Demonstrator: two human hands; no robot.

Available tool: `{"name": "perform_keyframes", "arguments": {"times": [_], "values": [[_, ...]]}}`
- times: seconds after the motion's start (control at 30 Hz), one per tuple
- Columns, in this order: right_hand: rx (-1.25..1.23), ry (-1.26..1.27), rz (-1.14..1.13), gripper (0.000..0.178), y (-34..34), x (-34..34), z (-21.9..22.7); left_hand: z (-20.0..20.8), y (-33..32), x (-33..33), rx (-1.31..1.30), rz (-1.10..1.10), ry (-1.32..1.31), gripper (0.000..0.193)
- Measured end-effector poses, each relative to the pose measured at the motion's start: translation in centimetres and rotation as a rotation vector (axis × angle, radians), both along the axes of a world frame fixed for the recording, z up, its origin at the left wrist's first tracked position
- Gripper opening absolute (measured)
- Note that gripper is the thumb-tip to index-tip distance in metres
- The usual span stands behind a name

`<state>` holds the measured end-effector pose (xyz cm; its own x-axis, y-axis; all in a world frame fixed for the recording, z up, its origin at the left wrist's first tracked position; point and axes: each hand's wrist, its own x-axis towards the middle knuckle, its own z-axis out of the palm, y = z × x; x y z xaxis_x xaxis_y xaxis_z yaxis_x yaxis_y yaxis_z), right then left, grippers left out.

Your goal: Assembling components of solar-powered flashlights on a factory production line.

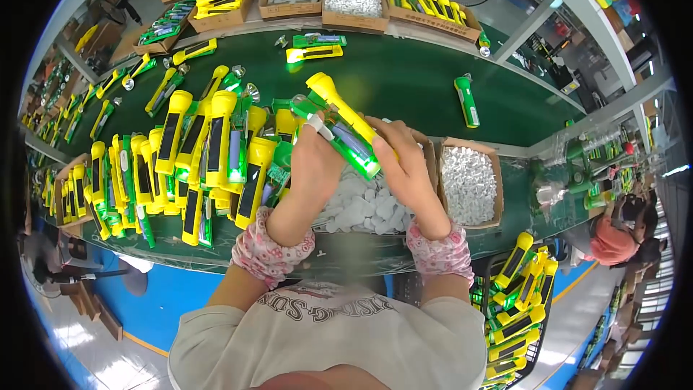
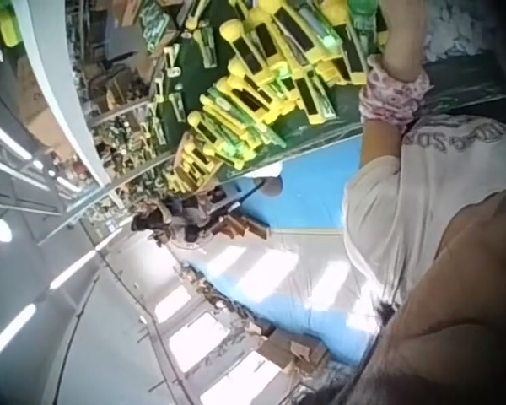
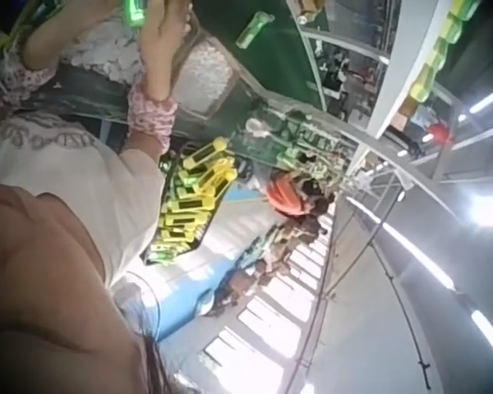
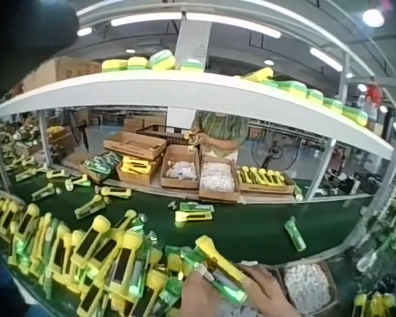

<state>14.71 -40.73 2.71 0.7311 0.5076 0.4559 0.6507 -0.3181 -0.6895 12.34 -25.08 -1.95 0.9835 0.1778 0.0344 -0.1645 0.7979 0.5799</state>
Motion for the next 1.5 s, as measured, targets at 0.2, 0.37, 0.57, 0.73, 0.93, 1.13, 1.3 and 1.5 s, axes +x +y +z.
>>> {"name": "perform_keyframes", "arguments": {"times": [0.2,0.37,0.57,0.73,0.93,1.13,1.3,1.5], "values": [[0.079,-0.097,-0.028,0.033,2.7,-1.1,-0.5,0.7,0.8,-0.4,-0.279,0.082,0.073,0.024],[-0.035,-0.221,-0.154,0.037,2.3,-1.9,-3.4,-2.9,0.9,-0.6,0.732,0.375,0.107,0.035],[0.001,-0.135,-0.087,0.039,2.1,-3.9,-2.0,0.9,-0.6,-1.3,0.154,0.149,0.198,0.028],[0.124,0.052,-0.072,0.042,2.3,-2.4,-2.9,0.6,0.1,-0.8,0.224,0.187,0.17,0.032],[0.327,0.274,-0.099,0.044,1.8,-1.6,-4.4,0.5,0.0,-0.1,0.046,0.056,0.191,0.032],[0.128,0.044,-0.184,0.04,2.1,-2.1,-4.3,0.1,-0.1,-0.1,0.027,0.064,0.21,0.028],[-0.037,-0.391,-0.29,0.037,2.8,-3.0,-5.0,-0.2,-0.4,0.2,0.072,0.11,0.236,0.026],[0.027,-0.128,-0.308,0.039,2.6,-4.2,-4.9,-0.1,0.2,0.1,0.069,0.054,0.231,0.029]]}}
